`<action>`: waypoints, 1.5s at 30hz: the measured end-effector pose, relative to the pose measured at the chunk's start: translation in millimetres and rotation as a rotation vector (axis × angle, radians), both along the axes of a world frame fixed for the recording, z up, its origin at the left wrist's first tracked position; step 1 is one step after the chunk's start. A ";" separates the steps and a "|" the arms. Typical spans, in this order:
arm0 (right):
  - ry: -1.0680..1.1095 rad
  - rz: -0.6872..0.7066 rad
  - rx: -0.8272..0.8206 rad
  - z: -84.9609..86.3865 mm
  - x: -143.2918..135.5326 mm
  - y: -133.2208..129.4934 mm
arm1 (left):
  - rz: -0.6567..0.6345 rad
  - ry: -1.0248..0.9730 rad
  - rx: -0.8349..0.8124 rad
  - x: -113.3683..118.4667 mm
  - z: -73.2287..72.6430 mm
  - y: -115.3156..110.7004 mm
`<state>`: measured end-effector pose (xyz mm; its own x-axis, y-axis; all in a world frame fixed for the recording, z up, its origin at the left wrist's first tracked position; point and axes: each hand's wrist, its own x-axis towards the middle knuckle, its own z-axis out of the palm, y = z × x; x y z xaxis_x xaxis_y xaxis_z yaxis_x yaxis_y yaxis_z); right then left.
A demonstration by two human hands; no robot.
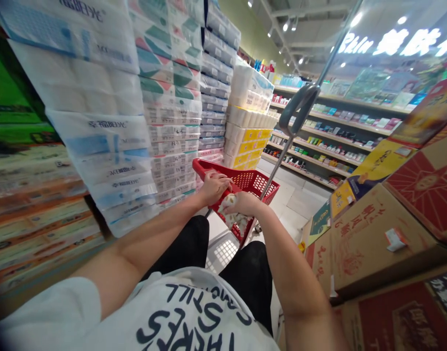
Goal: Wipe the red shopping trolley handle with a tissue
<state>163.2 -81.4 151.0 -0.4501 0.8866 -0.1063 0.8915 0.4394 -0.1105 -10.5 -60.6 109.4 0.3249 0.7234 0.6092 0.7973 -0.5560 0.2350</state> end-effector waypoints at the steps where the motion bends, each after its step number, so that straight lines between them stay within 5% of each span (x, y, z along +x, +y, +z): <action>1: -0.007 0.004 -0.003 0.0 -1.7 -0.4 | -0.004 0.012 0.011 -1.8 -0.4 1.1; 6: 0.034 -0.070 0.378 -28.2 -21.8 -22.3 | 0.006 0.040 -0.023 -11.6 1.9 17.4; 10: 0.329 0.058 0.527 -48.5 -26.6 -32.2 | 0.128 -0.042 -0.111 -13.1 13.4 22.7; 14: 0.837 0.154 0.399 -55.2 0.1 -25.4 | 0.110 -0.003 -0.050 9.3 17.7 -14.4; 18: 1.080 -0.029 0.495 -72.5 31.4 -11.9 | 0.031 0.125 0.098 38.7 0.7 -55.4; 22: 1.058 -0.081 0.475 -105.9 19.5 -5.5 | 0.105 0.224 0.121 41.8 -15.8 -52.8; 26: 1.066 -0.045 0.479 -127.5 -0.4 -4.4 | 0.097 0.235 0.108 19.0 -14.6 -30.5; 31: 0.810 -0.127 0.613 -117.3 26.2 24.4 | 0.006 0.148 0.030 -5.0 3.5 -23.0; 34: 0.476 -0.135 0.528 -105.6 35.1 48.7 | 0.138 0.065 0.127 0.7 6.2 -23.7; 38: 0.236 -0.089 0.332 -93.8 18.1 64.5 | 0.359 0.101 0.196 9.9 -9.1 -10.7; 45: 0.263 -0.141 0.340 -92.1 -13.6 56.7 | 0.299 0.323 0.243 -27.4 -29.2 18.6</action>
